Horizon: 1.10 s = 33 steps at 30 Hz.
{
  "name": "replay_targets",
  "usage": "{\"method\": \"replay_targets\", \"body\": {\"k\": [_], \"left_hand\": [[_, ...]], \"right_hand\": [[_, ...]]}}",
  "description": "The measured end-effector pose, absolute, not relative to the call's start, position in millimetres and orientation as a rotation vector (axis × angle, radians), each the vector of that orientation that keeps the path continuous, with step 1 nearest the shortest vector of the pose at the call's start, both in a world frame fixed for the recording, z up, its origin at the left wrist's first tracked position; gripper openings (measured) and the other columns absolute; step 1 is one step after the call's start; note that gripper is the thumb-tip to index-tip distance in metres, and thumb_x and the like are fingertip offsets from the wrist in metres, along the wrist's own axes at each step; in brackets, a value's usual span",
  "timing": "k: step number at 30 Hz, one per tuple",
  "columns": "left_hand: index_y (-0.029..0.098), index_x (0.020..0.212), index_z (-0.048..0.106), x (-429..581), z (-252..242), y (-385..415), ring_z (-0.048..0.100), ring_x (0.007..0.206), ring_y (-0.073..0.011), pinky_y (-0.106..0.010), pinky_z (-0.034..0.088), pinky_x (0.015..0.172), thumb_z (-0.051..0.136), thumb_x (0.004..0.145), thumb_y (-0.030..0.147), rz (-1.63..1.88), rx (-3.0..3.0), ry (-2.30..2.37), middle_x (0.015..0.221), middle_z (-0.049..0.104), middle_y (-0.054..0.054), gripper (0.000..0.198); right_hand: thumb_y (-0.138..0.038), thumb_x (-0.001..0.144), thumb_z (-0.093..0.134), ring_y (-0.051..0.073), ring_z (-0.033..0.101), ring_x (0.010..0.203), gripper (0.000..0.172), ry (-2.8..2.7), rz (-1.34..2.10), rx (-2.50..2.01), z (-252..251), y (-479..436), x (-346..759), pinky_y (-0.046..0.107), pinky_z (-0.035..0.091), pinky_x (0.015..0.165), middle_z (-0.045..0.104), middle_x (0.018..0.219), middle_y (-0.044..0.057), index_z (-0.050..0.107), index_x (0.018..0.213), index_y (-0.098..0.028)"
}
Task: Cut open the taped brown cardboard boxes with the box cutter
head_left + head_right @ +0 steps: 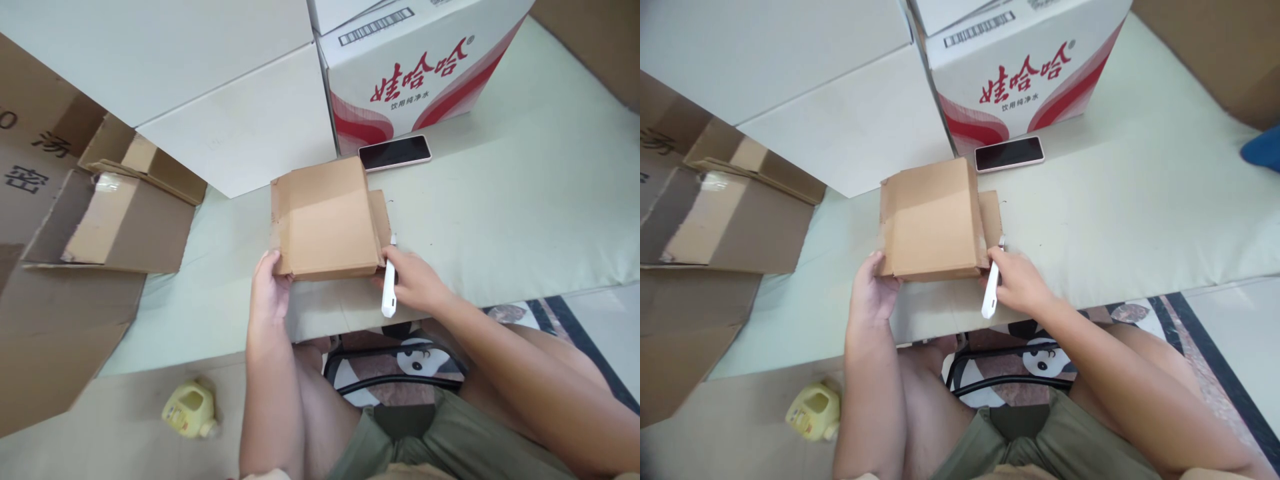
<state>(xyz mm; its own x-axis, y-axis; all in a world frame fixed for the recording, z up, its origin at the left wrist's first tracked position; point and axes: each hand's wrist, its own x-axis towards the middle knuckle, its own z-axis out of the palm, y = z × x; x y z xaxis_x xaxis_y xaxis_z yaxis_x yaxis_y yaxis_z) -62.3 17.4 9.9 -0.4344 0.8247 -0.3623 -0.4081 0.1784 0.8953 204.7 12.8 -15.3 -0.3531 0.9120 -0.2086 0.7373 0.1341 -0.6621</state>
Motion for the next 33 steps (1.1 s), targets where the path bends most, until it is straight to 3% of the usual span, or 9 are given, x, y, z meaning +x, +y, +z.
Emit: {"method": "replay_targets", "body": {"k": [6,17,33], "left_hand": [[0.019,0.071,0.063,-62.1,10.1,17.6,0.057,0.067,-0.0134,-0.022,0.041,0.054,0.088,0.055,0.036,1.502,0.412,1.404,0.075,0.062,0.0,0.034],[0.019,0.07,0.061,-61.5,12.8,18.6,0.054,0.061,-0.0106,-0.02,0.037,0.046,0.089,0.049,0.036,1.474,0.389,1.403,0.072,0.057,0.002,0.039],[0.02,0.07,0.057,-55.5,9.6,17.0,0.052,0.061,-0.0112,-0.022,0.033,0.051,0.085,0.055,0.035,1.506,0.418,1.418,0.071,0.056,0.002,0.036]], "right_hand": [[-0.033,0.084,0.059,0.029,0.063,0.079,0.019,-2.17,1.016,-1.624,-15.9,12.8,204.9,0.032,0.033,0.066,0.069,0.087,0.01,0.045,0.094,-0.024],[-0.033,0.084,0.059,0.031,0.064,0.079,0.02,-2.178,0.982,-1.609,-19.3,12.5,205.8,0.032,0.033,0.065,0.072,0.089,0.012,0.046,0.095,-0.023],[-0.031,0.083,0.061,0.032,0.067,0.084,0.019,-2.19,0.981,-1.613,-17.0,12.8,204.8,0.035,0.038,0.069,0.073,0.094,0.012,0.047,0.093,-0.023]]}}
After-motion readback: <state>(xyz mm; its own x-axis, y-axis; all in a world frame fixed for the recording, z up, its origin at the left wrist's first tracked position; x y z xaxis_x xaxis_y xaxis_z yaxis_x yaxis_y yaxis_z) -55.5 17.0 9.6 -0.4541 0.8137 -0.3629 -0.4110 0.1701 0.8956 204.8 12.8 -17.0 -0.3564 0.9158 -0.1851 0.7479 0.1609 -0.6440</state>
